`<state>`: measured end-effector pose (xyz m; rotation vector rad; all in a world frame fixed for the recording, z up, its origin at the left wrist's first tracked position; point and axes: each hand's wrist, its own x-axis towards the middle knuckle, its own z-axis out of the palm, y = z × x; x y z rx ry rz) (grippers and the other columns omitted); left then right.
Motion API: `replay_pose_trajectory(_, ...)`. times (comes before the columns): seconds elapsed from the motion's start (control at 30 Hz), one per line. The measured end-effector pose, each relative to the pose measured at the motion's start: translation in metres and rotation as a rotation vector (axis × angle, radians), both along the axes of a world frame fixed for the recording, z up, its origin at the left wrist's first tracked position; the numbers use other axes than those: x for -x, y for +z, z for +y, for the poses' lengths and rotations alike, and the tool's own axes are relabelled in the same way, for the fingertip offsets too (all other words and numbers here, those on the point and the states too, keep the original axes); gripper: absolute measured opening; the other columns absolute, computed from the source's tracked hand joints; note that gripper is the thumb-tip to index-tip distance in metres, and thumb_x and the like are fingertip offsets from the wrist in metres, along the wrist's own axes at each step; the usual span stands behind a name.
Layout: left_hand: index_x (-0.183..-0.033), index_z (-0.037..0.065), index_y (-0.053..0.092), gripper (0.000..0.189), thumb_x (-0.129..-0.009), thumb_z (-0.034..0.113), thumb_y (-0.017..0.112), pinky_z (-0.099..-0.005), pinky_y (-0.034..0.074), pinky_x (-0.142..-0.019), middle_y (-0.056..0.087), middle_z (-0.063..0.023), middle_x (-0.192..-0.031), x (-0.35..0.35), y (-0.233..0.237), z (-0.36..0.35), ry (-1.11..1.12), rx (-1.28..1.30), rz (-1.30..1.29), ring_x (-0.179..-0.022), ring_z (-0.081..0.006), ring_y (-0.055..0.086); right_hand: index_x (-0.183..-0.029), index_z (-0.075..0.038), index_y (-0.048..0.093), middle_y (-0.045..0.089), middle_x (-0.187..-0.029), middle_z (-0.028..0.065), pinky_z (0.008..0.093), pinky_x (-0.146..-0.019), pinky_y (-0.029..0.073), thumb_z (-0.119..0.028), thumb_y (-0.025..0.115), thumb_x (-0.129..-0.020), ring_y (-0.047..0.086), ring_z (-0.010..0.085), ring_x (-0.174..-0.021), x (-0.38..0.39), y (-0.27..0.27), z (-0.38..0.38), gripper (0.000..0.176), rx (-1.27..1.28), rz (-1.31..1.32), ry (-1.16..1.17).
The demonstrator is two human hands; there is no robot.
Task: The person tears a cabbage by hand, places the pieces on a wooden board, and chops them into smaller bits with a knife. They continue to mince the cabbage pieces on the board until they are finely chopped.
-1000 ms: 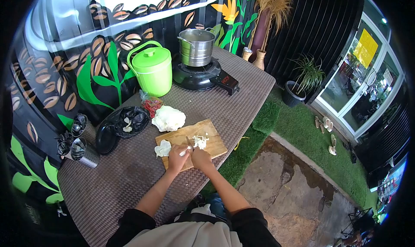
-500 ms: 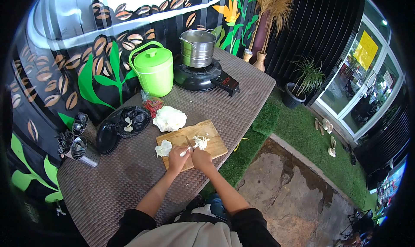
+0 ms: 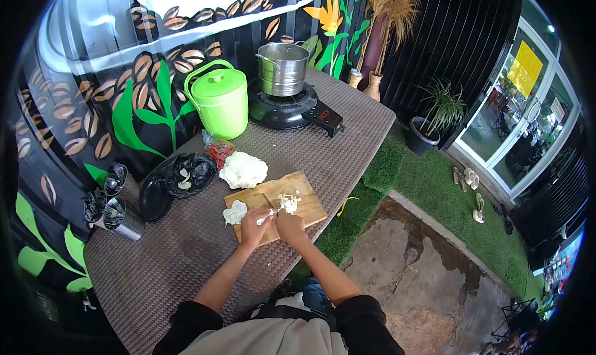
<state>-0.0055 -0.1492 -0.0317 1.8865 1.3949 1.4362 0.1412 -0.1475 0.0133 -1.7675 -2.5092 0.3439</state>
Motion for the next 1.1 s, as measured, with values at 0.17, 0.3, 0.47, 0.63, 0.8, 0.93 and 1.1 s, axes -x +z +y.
replay_pose_trajectory(0.17, -0.090, 0.001, 0.070, 0.014, -0.077, 0.004, 0.066, -0.0429, 0.034, -0.105, 0.068, -0.0142, -0.093, 0.002, -0.001, 0.001, -0.024, 0.081, -0.017, -0.092, -0.0276, 0.062, -0.098, -0.002, 0.050, 0.065, -0.080, 0.0188, 0.0442, -0.065, 0.051, -0.029, 0.046, -0.091, 0.065, 0.0351, -0.074, -0.006, -0.001, -0.007, 0.028, 0.115, 0.075, -0.091)
replay_pose_trajectory(0.3, -0.091, 0.001, 0.070, 0.016, -0.076, 0.002, 0.065, -0.0434, 0.033, -0.106, 0.067, -0.0149, -0.096, 0.002, -0.006, 0.004, -0.013, 0.061, -0.006, -0.096, -0.0272, 0.062, -0.097, 0.001, 0.051, 0.066, -0.075, 0.0175, 0.0428, -0.063, 0.052, -0.025, 0.045, -0.090, 0.066, 0.0331, -0.070, 0.010, -0.020, -0.026, 0.028, 0.057, 0.059, -0.254)
replay_pose_trajectory(0.47, -0.093, -0.002, 0.068, 0.017, -0.077, 0.001, 0.062, -0.0428, 0.036, -0.104, 0.067, -0.0157, -0.096, 0.001, -0.004, 0.002, -0.016, 0.035, 0.023, -0.095, -0.0303, 0.062, -0.098, 0.000, 0.050, 0.065, -0.074, 0.0183, 0.0447, -0.064, 0.052, -0.027, 0.045, -0.091, 0.066, 0.0353, -0.070, 0.007, -0.018, -0.010, 0.028, 0.000, 0.083, -0.178)
replay_pose_trajectory(0.63, -0.091, -0.004, 0.067, 0.015, -0.078, 0.002, 0.063, -0.0405, 0.040, -0.102, 0.066, -0.0169, -0.097, -0.001, -0.007, 0.001, 0.033, 0.067, -0.024, -0.095, -0.0308, 0.062, -0.098, 0.000, 0.050, 0.065, -0.076, 0.0196, 0.0462, -0.065, 0.051, -0.029, 0.044, -0.091, 0.064, 0.0376, -0.072, -0.005, -0.003, -0.002, 0.031, 0.083, 0.094, -0.054)
replay_pose_trajectory(0.8, -0.091, -0.003, 0.067, 0.015, -0.079, 0.004, 0.063, -0.0397, 0.040, -0.101, 0.066, -0.0174, -0.097, 0.002, -0.009, 0.003, 0.000, 0.027, -0.006, -0.095, -0.0312, 0.061, -0.096, 0.000, 0.050, 0.065, -0.074, 0.0199, 0.0438, -0.065, 0.052, -0.027, 0.045, -0.091, 0.065, 0.0362, -0.074, 0.015, -0.002, -0.032, 0.028, 0.082, 0.102, -0.242)
replay_pose_trajectory(0.93, -0.091, -0.003, 0.067, 0.015, -0.079, 0.005, 0.063, -0.0402, 0.039, -0.102, 0.066, -0.0171, -0.096, 0.000, -0.007, 0.003, 0.024, 0.042, -0.015, -0.095, -0.0312, 0.061, -0.095, 0.000, 0.050, 0.065, -0.076, 0.0202, 0.0424, -0.065, 0.052, -0.024, 0.045, -0.090, 0.066, 0.0354, -0.075, 0.024, -0.022, -0.019, 0.025, 0.038, 0.059, -0.274)
replay_pose_trajectory(1.1, -0.090, -0.001, 0.068, 0.015, -0.078, 0.006, 0.065, -0.0414, 0.040, -0.101, 0.067, -0.0153, -0.095, 0.002, -0.006, 0.002, 0.018, 0.070, -0.010, -0.094, -0.0302, 0.061, -0.099, 0.001, 0.050, 0.065, -0.078, 0.0218, 0.0451, -0.068, 0.052, -0.027, 0.046, -0.089, 0.065, 0.0383, -0.077, -0.001, 0.002, -0.001, 0.029, 0.102, 0.115, -0.069)
